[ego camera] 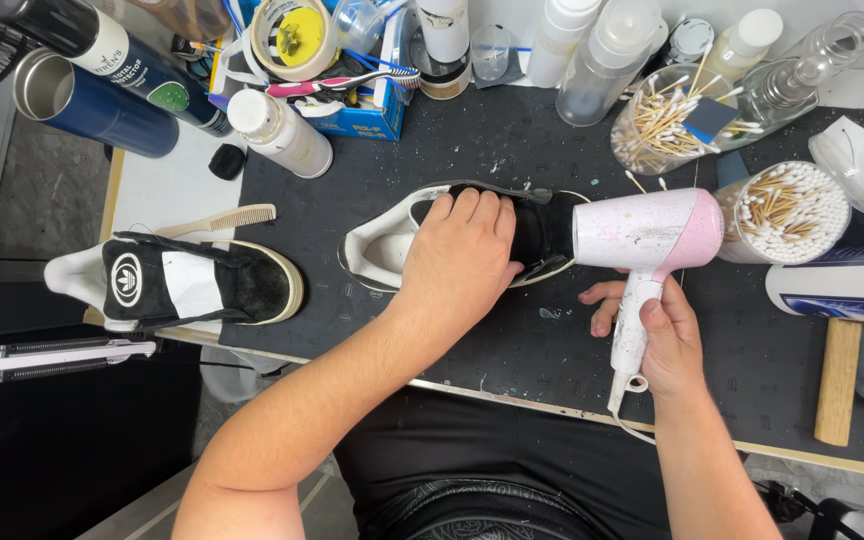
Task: The person sprays a cleaning solution onto a black and white sneaker, then uses a pink hairdryer to dry the shoe. The person handles the shoe and tools directly.
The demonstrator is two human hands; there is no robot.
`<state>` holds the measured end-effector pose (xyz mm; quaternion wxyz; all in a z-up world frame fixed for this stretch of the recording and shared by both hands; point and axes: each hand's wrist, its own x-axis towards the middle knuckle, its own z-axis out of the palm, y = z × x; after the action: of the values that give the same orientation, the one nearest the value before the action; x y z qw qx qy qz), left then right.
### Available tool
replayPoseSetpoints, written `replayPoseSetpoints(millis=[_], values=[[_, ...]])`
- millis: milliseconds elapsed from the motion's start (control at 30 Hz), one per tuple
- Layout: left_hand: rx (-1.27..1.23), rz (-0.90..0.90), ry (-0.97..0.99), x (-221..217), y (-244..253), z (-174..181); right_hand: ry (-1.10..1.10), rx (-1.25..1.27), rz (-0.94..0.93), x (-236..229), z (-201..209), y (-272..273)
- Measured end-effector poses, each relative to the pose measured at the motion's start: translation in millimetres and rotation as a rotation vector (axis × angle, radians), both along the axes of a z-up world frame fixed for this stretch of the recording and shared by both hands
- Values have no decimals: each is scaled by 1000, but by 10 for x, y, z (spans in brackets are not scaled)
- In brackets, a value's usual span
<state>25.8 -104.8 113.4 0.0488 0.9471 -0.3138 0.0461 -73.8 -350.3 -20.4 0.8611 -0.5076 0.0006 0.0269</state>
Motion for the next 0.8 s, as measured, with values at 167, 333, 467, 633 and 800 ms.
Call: replayPoseSetpoints(millis=[167,333,467,633,800], values=[[-26,-11,-33,32,19,-58,-1,-7,6,5,-3,-1],[2,-48,81,138,53,-68,0,-29,0,2,-2,3],[4,-102,32,147,68,-127,4,-37,-3,-4,1,1],[-107,-124,-47,93,99,-133,-3,-23,1,6,28,8],[-221,-119,-28,46,252,99,4,-25,-9,-7,24,9]])
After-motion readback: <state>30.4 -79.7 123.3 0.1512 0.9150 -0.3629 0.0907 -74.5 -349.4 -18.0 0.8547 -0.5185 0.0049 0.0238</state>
